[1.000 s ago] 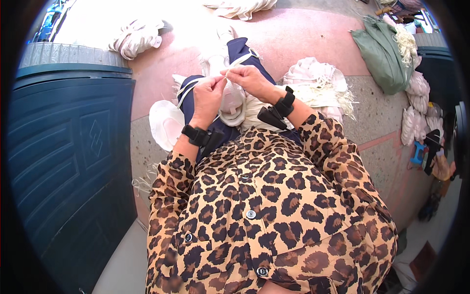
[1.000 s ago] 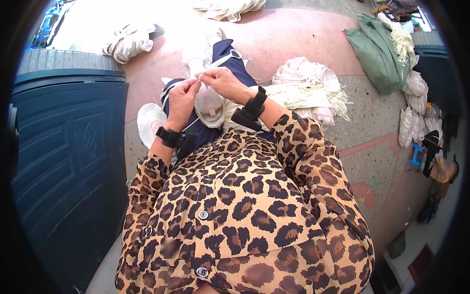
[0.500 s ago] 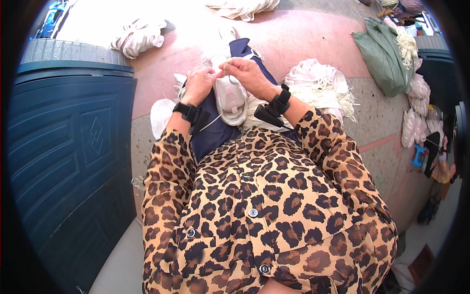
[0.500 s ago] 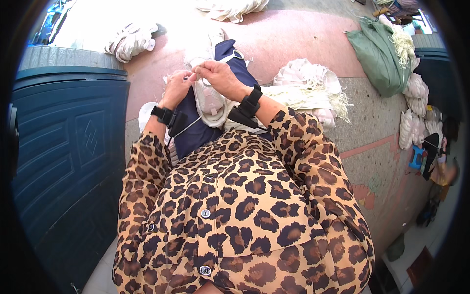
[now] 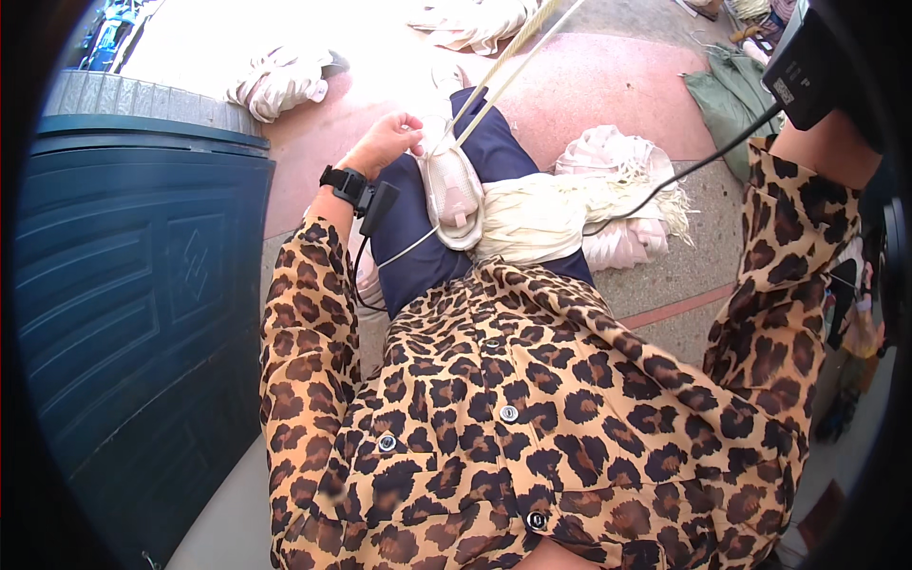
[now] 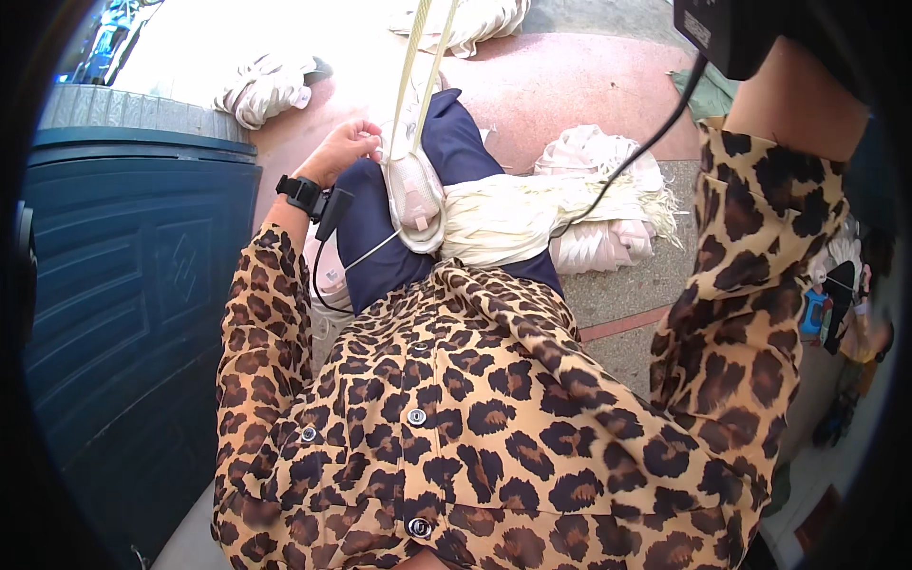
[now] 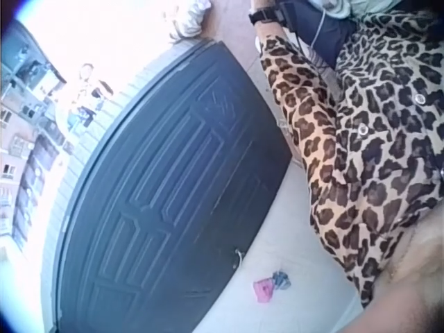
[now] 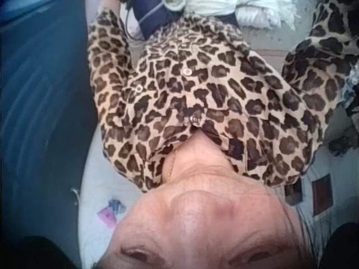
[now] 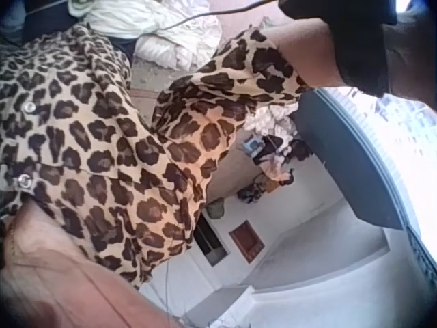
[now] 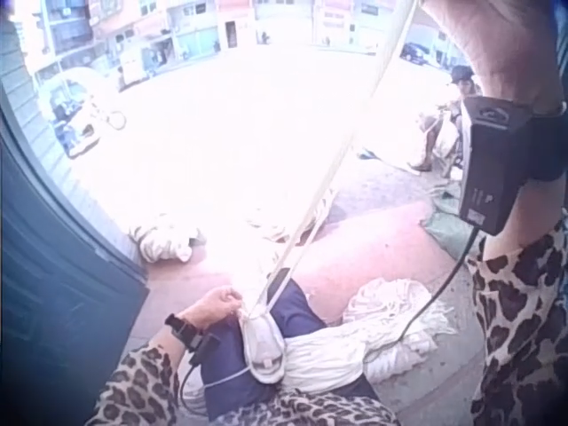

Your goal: Manually lacing a white sneaker while sitting on the floor.

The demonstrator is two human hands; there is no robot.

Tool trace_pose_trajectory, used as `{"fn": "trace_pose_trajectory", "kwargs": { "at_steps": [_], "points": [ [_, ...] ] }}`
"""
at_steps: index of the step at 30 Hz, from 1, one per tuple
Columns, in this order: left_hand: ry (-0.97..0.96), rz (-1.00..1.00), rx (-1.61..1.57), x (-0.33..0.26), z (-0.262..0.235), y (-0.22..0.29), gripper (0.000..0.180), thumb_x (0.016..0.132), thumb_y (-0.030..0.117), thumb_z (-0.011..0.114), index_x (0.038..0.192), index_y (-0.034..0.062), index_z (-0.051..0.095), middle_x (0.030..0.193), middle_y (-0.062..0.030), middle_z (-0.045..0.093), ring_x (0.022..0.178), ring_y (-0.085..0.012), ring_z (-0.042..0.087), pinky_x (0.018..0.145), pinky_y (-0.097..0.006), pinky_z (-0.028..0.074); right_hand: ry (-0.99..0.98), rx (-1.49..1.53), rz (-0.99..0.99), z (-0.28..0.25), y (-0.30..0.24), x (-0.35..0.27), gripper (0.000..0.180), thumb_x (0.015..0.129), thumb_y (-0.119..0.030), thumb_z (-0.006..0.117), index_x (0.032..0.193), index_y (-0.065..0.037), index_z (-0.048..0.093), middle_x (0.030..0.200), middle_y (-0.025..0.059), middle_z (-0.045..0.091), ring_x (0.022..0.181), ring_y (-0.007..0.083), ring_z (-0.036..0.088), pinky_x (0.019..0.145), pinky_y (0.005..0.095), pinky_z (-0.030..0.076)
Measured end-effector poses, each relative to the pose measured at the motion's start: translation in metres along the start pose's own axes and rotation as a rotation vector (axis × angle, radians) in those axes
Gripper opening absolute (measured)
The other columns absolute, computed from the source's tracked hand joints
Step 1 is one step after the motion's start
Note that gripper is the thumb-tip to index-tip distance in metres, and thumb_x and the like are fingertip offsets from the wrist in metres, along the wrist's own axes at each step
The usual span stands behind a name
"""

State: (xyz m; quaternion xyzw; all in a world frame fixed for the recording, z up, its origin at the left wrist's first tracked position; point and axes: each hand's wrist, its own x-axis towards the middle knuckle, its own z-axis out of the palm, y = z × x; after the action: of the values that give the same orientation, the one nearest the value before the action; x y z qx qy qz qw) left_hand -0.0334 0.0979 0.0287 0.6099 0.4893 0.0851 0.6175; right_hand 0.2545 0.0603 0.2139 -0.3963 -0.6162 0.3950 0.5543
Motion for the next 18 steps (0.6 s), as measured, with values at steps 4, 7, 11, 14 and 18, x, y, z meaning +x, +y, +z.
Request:
{"fn": "trace_pose_trajectory", "kwargs": {
  "at_steps": [4,7,11,14,18],
  "points": [
    [0.171,0.212,0.336,0.004,0.006,0.007,0.026,0.079,0.007,0.053,0.103,-0.0035,0.052,0.081,-0.0096,0.059,0.075,-0.0125,0.056,0.068,-0.024,0.045,0.064,-0.032,0.014,-0.036,-0.019,0.014,0.017,0.086,-0.010,0.043,0.090,0.000,0.056,0.071,0.0056,0.057,0.060,0.0120,0.053,0.058,0.0246,0.045],
    [0.059,0.177,0.435,0.011,0.021,0.018,0.034,0.073,0.006,0.055,0.106,-0.0004,0.053,0.083,-0.0148,0.061,0.079,-0.0242,0.060,0.075,-0.032,0.046,0.112,-0.059,0.022,-0.063,-0.032,0.023,0.017,0.085,-0.010,0.043,0.089,0.001,0.056,0.070,0.0059,0.057,0.060,0.0126,0.053,0.058,0.0251,0.045],
    [0.042,0.238,0.739,0.022,0.038,0.031,0.037,0.071,0.006,0.055,0.108,0.0009,0.054,0.091,-0.0175,0.060,0.087,-0.0285,0.058,0.080,-0.035,0.044,0.180,-0.103,0.037,-0.098,-0.049,0.033,0.016,0.085,-0.009,0.043,0.087,0.001,0.055,0.069,0.0063,0.056,0.059,0.0133,0.052,0.057,0.0257,0.045],
    [0.000,0.259,0.782,0.038,0.038,0.023,0.037,0.070,0.011,0.060,0.105,0.0013,0.055,0.090,-0.0172,0.060,0.088,-0.0299,0.058,0.081,-0.035,0.044,0.225,-0.130,0.049,-0.119,-0.061,0.040,0.016,0.084,-0.009,0.042,0.085,0.001,0.055,0.069,0.0066,0.056,0.059,0.0139,0.052,0.057,0.0261,0.045],
    [-0.036,0.268,0.507,0.056,0.038,0.018,0.043,0.065,0.010,0.063,0.105,-0.0033,0.053,0.081,-0.0150,0.061,0.077,-0.0245,0.060,0.069,-0.032,0.047,0.279,-0.162,0.051,-0.141,-0.075,0.052,0.016,0.084,-0.009,0.042,0.083,0.001,0.054,0.068,0.0071,0.055,0.058,0.0146,0.051,0.056,0.0267,0.045]
  ]
}}
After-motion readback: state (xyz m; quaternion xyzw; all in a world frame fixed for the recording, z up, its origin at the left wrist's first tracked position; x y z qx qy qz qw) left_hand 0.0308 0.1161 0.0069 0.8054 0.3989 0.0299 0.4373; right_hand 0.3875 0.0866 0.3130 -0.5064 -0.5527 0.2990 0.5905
